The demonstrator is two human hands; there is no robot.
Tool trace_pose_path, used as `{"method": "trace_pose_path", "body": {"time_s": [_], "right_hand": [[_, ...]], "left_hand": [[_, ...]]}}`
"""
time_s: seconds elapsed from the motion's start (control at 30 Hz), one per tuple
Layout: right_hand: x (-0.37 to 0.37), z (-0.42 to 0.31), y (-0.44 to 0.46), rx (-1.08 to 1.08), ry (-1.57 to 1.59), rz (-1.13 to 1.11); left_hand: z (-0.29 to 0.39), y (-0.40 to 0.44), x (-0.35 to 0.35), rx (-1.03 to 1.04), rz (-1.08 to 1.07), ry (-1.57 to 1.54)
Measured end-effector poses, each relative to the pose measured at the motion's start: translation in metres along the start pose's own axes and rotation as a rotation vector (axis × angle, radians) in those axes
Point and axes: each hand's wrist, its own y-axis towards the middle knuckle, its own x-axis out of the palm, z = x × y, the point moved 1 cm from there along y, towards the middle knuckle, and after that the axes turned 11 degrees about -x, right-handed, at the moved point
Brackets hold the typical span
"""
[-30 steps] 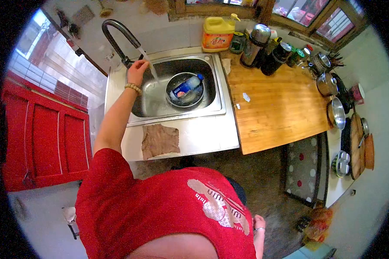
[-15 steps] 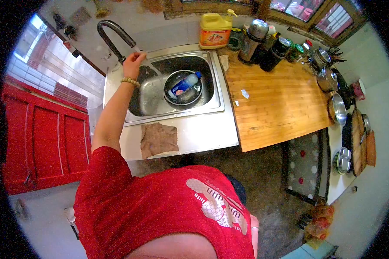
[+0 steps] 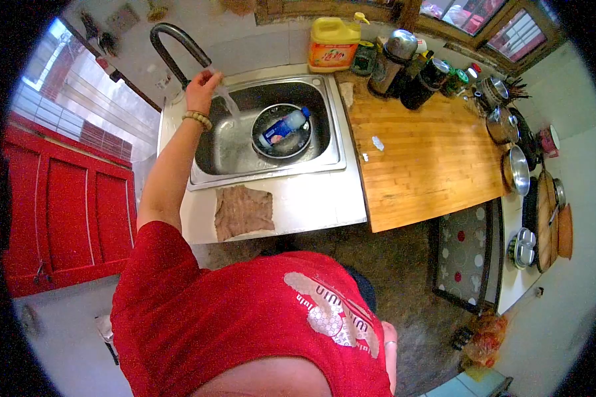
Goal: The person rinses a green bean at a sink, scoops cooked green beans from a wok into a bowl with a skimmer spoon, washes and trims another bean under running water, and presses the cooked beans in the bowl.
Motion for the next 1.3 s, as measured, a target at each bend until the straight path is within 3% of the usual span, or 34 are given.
{"method": "trace_pose_path", "body": {"time_s": [0.13, 0.43, 0.63, 0.73, 0.8, 0.93, 1.0, 1.07, 1.13, 1.2, 1.23, 1.27, 1.3], "right_hand": [[0.007, -0.011, -0.003, -0.002, -0.005, 0.008], [0.022, -0.020, -0.010, -0.012, 0.002, 0.015], [0.033, -0.023, -0.020, -0.019, 0.042, 0.024], [0.040, -0.035, -0.041, 0.017, 0.071, 0.043], [0.050, -0.045, -0.054, 0.048, -0.134, 0.086], [0.067, -0.036, -0.076, 0.076, 0.003, 0.051], [0.076, -0.038, -0.089, 0.043, -0.146, 0.104], [0.078, -0.027, -0.094, 0.058, -0.068, 0.050], [0.091, -0.036, -0.106, 0.067, 0.016, -0.002], [0.130, -0.111, -0.138, 0.195, 0.276, 0.110], [0.116, -0.055, -0.118, 0.258, 0.313, 0.184], [0.121, -0.068, -0.131, 0.175, 0.111, 0.122], [0.130, -0.082, -0.139, 0.137, 0.021, 0.120]], "left_hand": [[-0.002, 0.001, -0.001, -0.006, -0.043, -0.105], [0.001, 0.015, -0.003, 0.034, -0.049, -0.025], [-0.075, 0.049, 0.003, -0.054, -0.195, 0.331], [-0.099, 0.082, 0.010, -0.094, -0.230, 0.368], [-0.100, 0.096, 0.011, -0.146, -0.251, 0.371], [-0.119, 0.129, 0.015, -0.193, -0.211, 0.340], [-0.113, 0.137, 0.012, -0.210, -0.121, 0.337], [-0.117, 0.143, 0.007, -0.226, -0.126, 0.296], [-0.128, 0.153, 0.000, 0.407, -0.221, 0.805], [-0.151, 0.154, 0.003, 0.013, -0.328, 0.356], [-0.139, 0.124, -0.005, -0.073, -0.309, 0.385], [-0.143, 0.109, -0.014, 0.085, -0.346, 0.576], [-0.142, 0.095, -0.021, 0.380, -0.262, 1.002]]}}
